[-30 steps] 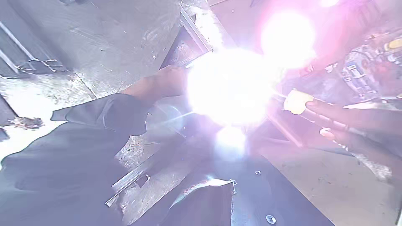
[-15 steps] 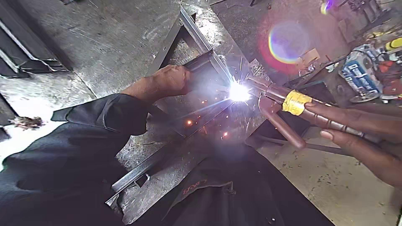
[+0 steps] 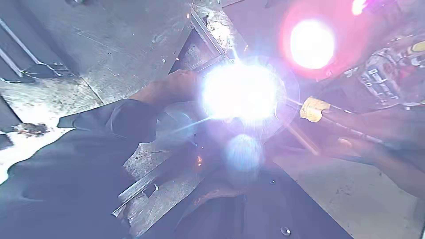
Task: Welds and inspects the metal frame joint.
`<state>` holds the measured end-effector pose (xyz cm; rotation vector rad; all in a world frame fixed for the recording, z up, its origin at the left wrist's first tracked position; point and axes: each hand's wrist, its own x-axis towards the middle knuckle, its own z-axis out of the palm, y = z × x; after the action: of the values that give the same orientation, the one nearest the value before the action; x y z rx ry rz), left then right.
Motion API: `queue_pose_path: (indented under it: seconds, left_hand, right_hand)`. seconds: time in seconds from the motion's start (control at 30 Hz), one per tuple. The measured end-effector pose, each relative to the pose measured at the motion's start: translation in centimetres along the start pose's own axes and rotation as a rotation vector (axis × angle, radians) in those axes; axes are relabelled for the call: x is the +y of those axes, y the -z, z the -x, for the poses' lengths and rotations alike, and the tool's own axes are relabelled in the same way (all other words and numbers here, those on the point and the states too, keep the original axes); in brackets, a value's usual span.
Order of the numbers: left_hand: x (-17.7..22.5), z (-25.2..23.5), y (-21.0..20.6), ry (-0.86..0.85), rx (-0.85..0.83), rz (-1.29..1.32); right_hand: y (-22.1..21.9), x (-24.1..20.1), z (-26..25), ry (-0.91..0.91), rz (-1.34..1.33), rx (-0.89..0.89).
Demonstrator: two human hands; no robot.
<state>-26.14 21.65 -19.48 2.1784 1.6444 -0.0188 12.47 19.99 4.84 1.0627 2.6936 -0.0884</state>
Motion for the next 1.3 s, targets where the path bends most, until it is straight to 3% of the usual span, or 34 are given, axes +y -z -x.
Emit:
queue_pose_path:
  seconds: [0.13, 0.2, 0.33, 0.47, 0.6, 0.73, 0.8, 0.87, 0.93, 1.0, 1.13, 1.2, 1.3]
  left_hand:
    - [0.1, -0.3, 0.5, -0.049, -0.040, 0.001]
    - [-0.1, 0.0, 0.1, -0.137, 0.033, -0.015]
    - [1.3, -0.4, 0.9, -0.076, -0.024, -0.094]
    - [4.9, 1.7, 2.4, 0.102, -0.017, -0.141]
    - [8.8, 8.0, 1.3, 0.344, 0.223, -0.075]
    - [13.2, 14.3, -1.5, 0.858, 0.513, 0.234]
    - [15.3, 17.5, -3.2, 1.078, 0.741, 0.366]
    - [17.6, 20.2, -4.6, 1.190, 0.980, 0.466]
    - [20.5, 22.2, -5.6, 1.185, 1.154, 0.555]
    - [22.9, 23.6, -6.3, 1.187, 1.214, 0.640]
    - [24.6, 24.7, -9.0, 1.367, 1.203, 0.845]
    - [24.3, 23.8, -10.6, 1.438, 1.194, 0.952]
    - [23.1, 22.7, -11.7, 1.475, 1.214, 1.015]
  right_hand:
    - [-0.5, 0.8, 1.8, -0.098, -0.153, 0.087]
    - [-2.2, 2.1, 3.4, -0.229, -0.342, 0.193]
    - [-8.2, 5.2, 6.2, -0.377, -0.943, 0.475]
    - [-15.0, 4.1, 5.3, -0.435, -1.573, 0.674]
    - [-20.4, 4.3, 3.1, -0.405, -1.921, 0.612]
    - [-21.2, 7.6, 2.2, -0.342, -1.895, 0.476]
    - [-20.9, 8.8, 1.3, -0.238, -1.837, 0.419]
    - [-20.4, 9.6, 0.3, -0.076, -1.806, 0.326]
    - [-19.8, 9.6, -0.7, 0.087, -1.832, 0.161]
    - [-19.4, 8.3, -1.4, 0.137, -1.887, -0.044]
    - [-19.3, 4.1, -2.4, 0.230, -1.920, -0.407]
    - [-18.3, 1.7, -2.8, 0.279, -1.766, -0.370]
    - [-17.0, -1.9, -3.9, 0.338, -1.493, -0.131]
